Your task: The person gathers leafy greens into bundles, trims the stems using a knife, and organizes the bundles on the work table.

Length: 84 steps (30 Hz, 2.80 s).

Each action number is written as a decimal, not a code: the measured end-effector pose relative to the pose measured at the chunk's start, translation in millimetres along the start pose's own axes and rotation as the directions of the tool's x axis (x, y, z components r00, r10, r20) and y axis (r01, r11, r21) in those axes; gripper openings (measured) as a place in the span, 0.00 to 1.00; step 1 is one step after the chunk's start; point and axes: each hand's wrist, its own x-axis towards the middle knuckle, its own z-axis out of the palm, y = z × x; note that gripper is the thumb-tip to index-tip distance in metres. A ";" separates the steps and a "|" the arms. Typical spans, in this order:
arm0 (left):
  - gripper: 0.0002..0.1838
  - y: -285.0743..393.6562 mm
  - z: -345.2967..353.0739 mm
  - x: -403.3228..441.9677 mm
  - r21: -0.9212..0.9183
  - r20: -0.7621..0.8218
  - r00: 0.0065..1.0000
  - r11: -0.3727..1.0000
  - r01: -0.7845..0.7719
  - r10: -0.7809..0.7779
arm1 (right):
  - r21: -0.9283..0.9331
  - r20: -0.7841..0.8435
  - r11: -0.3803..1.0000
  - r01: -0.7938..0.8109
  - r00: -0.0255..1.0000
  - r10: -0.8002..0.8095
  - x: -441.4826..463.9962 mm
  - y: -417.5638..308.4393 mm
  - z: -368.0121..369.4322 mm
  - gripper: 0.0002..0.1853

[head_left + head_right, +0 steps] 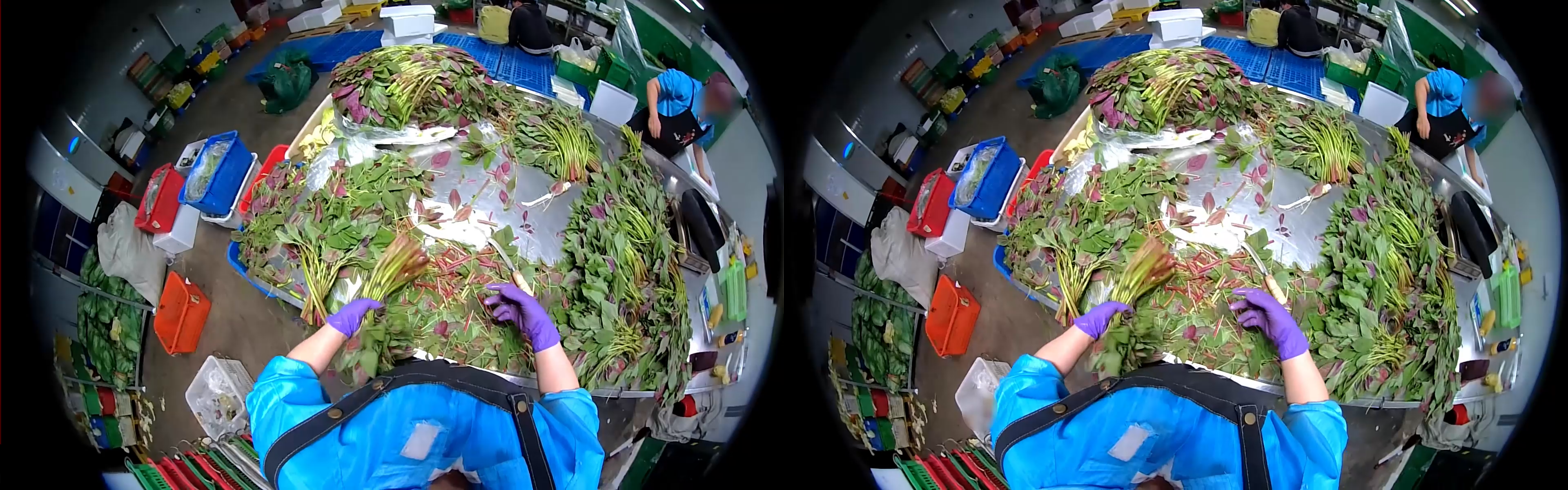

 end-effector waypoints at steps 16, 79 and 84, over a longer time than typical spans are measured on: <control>0.25 143.0 63.8 -38.3 -0.109 -0.041 0.994 0.989 -0.101 0.097 | -0.436 -0.033 0.807 0.397 0.890 -0.455 64.0 39.2 112.3 0.21; 0.36 199.1 37.8 -63.9 0.810 0.525 0.546 -0.186 -0.556 0.653 | -0.628 -0.093 0.687 0.364 0.842 -0.531 12.1 -25.9 27.3 0.26; 0.36 208.8 49.4 -43.9 0.689 0.686 0.477 -0.279 -0.669 0.549 | -0.595 0.540 0.644 0.481 0.833 -0.124 18.0 -20.2 96.1 0.34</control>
